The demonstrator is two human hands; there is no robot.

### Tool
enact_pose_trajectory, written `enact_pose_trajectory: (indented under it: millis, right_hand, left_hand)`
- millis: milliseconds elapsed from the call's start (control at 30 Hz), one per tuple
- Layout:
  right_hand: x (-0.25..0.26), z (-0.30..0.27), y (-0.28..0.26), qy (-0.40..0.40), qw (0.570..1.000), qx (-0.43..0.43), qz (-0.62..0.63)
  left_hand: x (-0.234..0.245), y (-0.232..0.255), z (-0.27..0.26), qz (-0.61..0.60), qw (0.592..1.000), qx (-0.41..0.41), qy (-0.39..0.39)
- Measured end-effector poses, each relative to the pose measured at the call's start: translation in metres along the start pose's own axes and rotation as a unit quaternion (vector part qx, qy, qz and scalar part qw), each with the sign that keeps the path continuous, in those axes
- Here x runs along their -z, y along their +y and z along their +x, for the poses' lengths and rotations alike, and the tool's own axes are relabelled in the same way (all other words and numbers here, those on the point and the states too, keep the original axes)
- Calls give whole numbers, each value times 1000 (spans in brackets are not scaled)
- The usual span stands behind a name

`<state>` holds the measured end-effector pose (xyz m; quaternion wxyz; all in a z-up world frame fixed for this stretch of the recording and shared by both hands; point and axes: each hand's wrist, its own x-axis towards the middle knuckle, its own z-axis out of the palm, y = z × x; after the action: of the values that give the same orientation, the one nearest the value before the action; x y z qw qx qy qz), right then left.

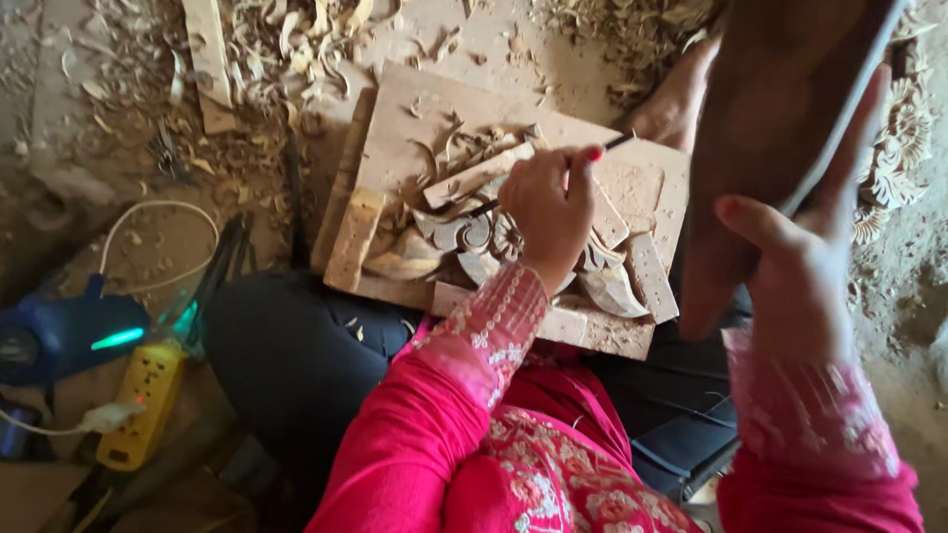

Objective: The person carves a floral design into a rectangular wooden block using a chisel and a wooden mallet. They repeatedly strike the chisel to remove wood shavings and refine the pattern.

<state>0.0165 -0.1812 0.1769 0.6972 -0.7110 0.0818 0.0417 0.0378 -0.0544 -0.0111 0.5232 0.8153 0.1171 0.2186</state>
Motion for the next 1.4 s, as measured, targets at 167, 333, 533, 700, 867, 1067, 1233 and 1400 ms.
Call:
enact_pose_trajectory:
  millis: [167,333,533,700,867,1067,1233,1400]
  right_hand:
    - [14,43,16,-75,977,-19,-200]
    - [31,63,51,-77,994,-65,-48]
    - [30,78,69,-84,994,-75,9]
    - [22,61,71,-64,991,-107,-49]
    - [22,6,94,-13,998,-46,-48]
    - [16,-59,127,-65,822,11,-566]
    - [9,-84,151,21,839,116,-531]
    - [13,-88,167,36,828,130,-543]
  left_hand:
    - [-8,2,14,57,998,2,0]
    - [-18,-7,13,79,996,46,-6]
    - [-26,-9,19,117,991,59,-9]
    - [1,-4,18,153,988,3,-12]
    - [74,-13,8,-293,951,-29,-97]
    - [189,-71,64,95,969,32,-226]
    - [198,-84,79,-61,989,-59,-121]
    - [182,-67,74,45,961,-115,-246]
